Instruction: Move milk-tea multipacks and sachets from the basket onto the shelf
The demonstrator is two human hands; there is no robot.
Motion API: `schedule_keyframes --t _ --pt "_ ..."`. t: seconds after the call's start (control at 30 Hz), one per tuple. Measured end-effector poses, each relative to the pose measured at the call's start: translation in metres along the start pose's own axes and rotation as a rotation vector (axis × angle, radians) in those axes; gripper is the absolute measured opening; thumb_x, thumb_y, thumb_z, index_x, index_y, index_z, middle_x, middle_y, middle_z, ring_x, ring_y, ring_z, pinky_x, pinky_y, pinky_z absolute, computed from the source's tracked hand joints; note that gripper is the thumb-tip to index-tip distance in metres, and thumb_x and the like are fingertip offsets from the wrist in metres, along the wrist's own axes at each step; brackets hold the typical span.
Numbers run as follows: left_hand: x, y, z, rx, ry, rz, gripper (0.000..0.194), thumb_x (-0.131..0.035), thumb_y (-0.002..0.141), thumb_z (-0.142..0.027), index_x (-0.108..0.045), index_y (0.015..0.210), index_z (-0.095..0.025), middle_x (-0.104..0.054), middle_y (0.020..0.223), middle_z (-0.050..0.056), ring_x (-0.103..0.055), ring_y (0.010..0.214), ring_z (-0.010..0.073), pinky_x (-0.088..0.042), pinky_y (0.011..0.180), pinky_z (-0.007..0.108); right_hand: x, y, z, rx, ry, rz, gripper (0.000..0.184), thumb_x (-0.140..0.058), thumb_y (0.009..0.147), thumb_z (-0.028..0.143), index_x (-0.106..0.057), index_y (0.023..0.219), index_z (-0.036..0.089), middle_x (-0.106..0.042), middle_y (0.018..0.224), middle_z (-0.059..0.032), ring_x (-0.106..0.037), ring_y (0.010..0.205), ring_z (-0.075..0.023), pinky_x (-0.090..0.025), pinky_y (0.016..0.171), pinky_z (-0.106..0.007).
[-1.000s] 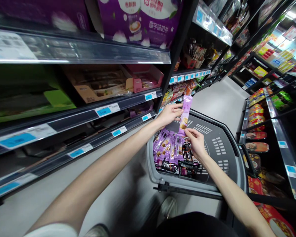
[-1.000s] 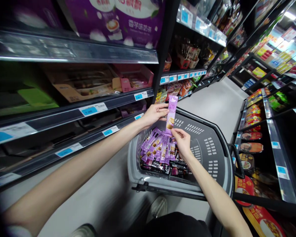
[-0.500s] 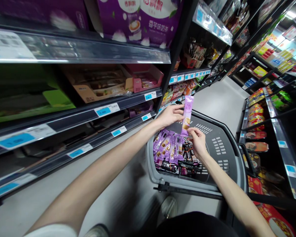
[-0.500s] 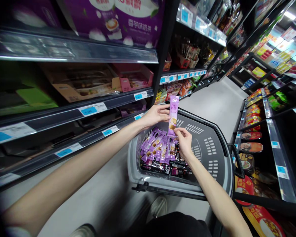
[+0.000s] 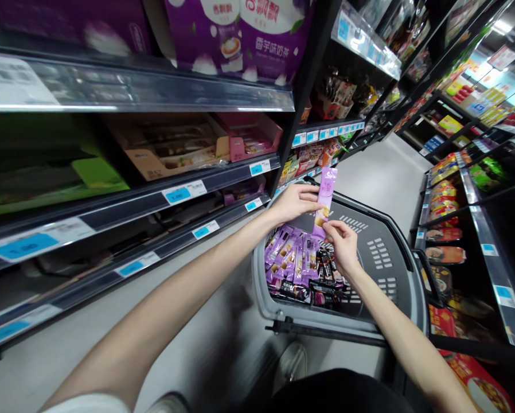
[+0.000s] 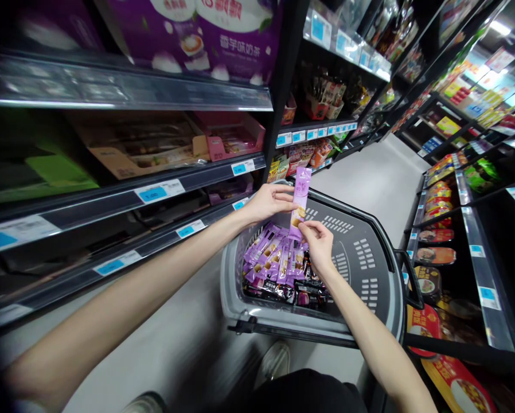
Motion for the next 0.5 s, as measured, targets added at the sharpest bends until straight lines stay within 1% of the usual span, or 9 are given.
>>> schedule_keyframes --t 0.1,0.23,0.33,0.5 --pt "0.0000 0.0008 0.0010 0.007 -0.028 0.008 0.053 -0.085 0.072 -0.012 -0.072 0.123 -0.011 -0.080 0.097 0.012 -0.076 0.083 0.0190 -0.060 0.088 0.040 0.0009 0.0003 -0.0013 0.007 0.005 -0.004 0.024 -0.089 0.067 0.039 -0.076 0.078 0.022 -0.068 0.068 0.0012 -0.052 0.059 -0.0124 -0.043 0.056 -0.027" --pt "-0.0013 0.0017 0.0016 0.036 -0.097 0.001 0.042 -0.079 0.077 -0.009 -0.074 0.119 -0.011 -0.080 0.092 0.010 -0.076 0.080 0.0169 -0.061 0.088 0.038 0.0012 -0.0005 -0.0009 -0.010 -0.006 -0.012 0.027 -0.089 0.066 0.041 -0.075 0.078 0.022 -0.068 0.069 0.0009 -0.053 0.060 -0.0135 -0.044 0.056 -0.028" --pt "-0.0021 0.0022 0.0004 0.048 -0.111 -0.009 0.038 -0.078 0.079 -0.009 -0.076 0.116 -0.011 -0.080 0.091 0.009 -0.076 0.080 0.0170 -0.061 0.090 0.039 0.0006 -0.0013 0.0001 -0.018 -0.020 -0.013 0.029 -0.089 0.065 0.043 -0.075 0.078 0.022 -0.068 0.071 0.0006 -0.054 0.062 -0.0145 -0.045 0.057 -0.029" --pt "-0.0014 0.0026 -0.0001 0.052 -0.095 -0.023 0.036 -0.076 0.080 -0.009 -0.076 0.116 -0.011 -0.080 0.090 0.010 -0.076 0.081 0.0180 -0.061 0.093 0.043 0.0001 -0.0006 0.0001 -0.024 -0.005 -0.008 0.028 -0.089 0.065 0.043 -0.075 0.078 0.022 -0.069 0.072 0.0002 -0.054 0.062 -0.0143 -0.044 0.057 -0.029"
Point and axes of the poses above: each hand's wrist, its own y-axis towards the middle knuckle, its own x-axis out of the back of the hand, z = x × y, the point moved 1 cm from there along y, towards the middle knuckle
